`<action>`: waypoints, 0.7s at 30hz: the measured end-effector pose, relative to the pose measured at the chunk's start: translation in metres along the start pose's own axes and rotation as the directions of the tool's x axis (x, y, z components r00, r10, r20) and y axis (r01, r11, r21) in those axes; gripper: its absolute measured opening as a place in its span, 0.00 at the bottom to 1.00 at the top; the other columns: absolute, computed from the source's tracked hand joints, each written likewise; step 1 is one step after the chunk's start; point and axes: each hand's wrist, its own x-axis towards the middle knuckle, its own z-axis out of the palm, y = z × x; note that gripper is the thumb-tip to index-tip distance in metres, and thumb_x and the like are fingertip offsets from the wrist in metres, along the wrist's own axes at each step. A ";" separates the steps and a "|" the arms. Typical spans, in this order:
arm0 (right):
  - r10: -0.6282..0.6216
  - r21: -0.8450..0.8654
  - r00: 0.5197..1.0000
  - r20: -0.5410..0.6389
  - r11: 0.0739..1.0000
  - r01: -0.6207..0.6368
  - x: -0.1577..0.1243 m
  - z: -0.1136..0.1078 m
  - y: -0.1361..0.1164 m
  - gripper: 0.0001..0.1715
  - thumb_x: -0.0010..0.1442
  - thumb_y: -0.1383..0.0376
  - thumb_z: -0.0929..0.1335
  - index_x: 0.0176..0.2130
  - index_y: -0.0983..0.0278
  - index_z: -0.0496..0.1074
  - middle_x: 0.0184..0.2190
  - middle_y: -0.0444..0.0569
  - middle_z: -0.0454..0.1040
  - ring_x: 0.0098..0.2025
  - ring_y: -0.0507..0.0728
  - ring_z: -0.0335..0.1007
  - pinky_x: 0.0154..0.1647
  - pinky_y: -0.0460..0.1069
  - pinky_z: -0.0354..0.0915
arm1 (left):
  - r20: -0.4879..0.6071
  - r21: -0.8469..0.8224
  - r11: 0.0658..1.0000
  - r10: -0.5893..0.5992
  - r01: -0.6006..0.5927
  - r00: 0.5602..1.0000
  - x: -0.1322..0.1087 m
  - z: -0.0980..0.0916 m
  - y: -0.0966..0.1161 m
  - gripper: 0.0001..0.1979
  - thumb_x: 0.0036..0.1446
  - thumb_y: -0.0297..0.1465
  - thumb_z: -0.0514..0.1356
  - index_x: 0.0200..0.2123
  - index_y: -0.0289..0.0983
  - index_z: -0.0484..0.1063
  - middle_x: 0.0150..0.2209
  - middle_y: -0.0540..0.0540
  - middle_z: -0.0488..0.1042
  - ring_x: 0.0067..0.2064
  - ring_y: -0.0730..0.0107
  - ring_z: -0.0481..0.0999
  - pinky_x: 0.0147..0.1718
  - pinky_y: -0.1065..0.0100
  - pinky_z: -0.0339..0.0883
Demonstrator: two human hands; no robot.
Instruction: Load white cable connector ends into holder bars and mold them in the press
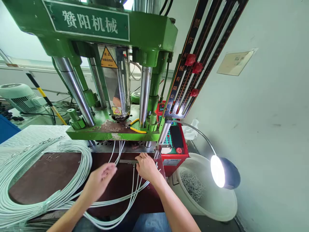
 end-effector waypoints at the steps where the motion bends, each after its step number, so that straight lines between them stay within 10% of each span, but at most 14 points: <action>1: 0.001 0.010 1.000 -0.010 1.000 -0.001 0.000 0.000 0.002 0.17 0.62 0.69 0.62 0.48 0.65 0.73 0.49 0.54 0.72 0.54 0.60 0.65 0.56 0.52 0.60 | -0.068 -0.056 0.998 -0.010 0.006 0.998 0.020 -0.002 0.002 0.09 0.45 0.30 0.68 0.33 0.38 0.75 0.34 0.46 0.79 0.42 0.62 0.76 0.44 0.68 0.65; 4: 0.004 0.038 0.999 -0.039 0.999 -0.003 -0.001 0.000 0.003 0.16 0.64 0.67 0.62 0.49 0.65 0.74 0.48 0.53 0.74 0.53 0.59 0.67 0.56 0.52 0.61 | -0.139 -0.165 0.985 -0.070 0.046 0.988 0.080 0.000 0.005 0.08 0.51 0.28 0.64 0.37 0.38 0.71 0.36 0.48 0.78 0.44 0.66 0.76 0.44 0.69 0.66; 8: 0.009 0.055 0.997 -0.072 0.998 -0.005 -0.002 0.001 0.002 0.16 0.65 0.61 0.64 0.48 0.65 0.74 0.46 0.52 0.75 0.50 0.59 0.69 0.53 0.52 0.63 | 0.091 -0.315 0.926 -0.186 0.206 0.978 0.132 0.020 0.004 0.05 0.60 0.30 0.56 0.35 0.34 0.70 0.30 0.47 0.77 0.31 0.69 0.77 0.34 0.65 0.71; 13: 0.012 0.098 0.994 -0.112 0.995 -0.001 -0.001 0.002 0.004 0.17 0.64 0.57 0.66 0.47 0.64 0.75 0.44 0.52 0.75 0.48 0.61 0.70 0.51 0.54 0.64 | 0.358 -0.385 0.855 -0.209 0.348 0.910 0.139 0.024 0.010 0.06 0.59 0.28 0.56 0.33 0.31 0.71 0.24 0.48 0.74 0.19 0.76 0.67 0.18 0.73 0.63; 21: 0.003 0.145 0.993 -0.121 0.989 0.015 0.001 0.007 0.010 0.19 0.62 0.53 0.67 0.46 0.64 0.75 0.42 0.52 0.74 0.46 0.60 0.71 0.50 0.54 0.64 | 0.490 -0.429 0.791 -0.203 0.437 0.848 0.132 0.010 0.010 0.07 0.56 0.27 0.59 0.37 0.31 0.73 0.18 0.54 0.63 0.15 0.81 0.57 0.13 0.77 0.48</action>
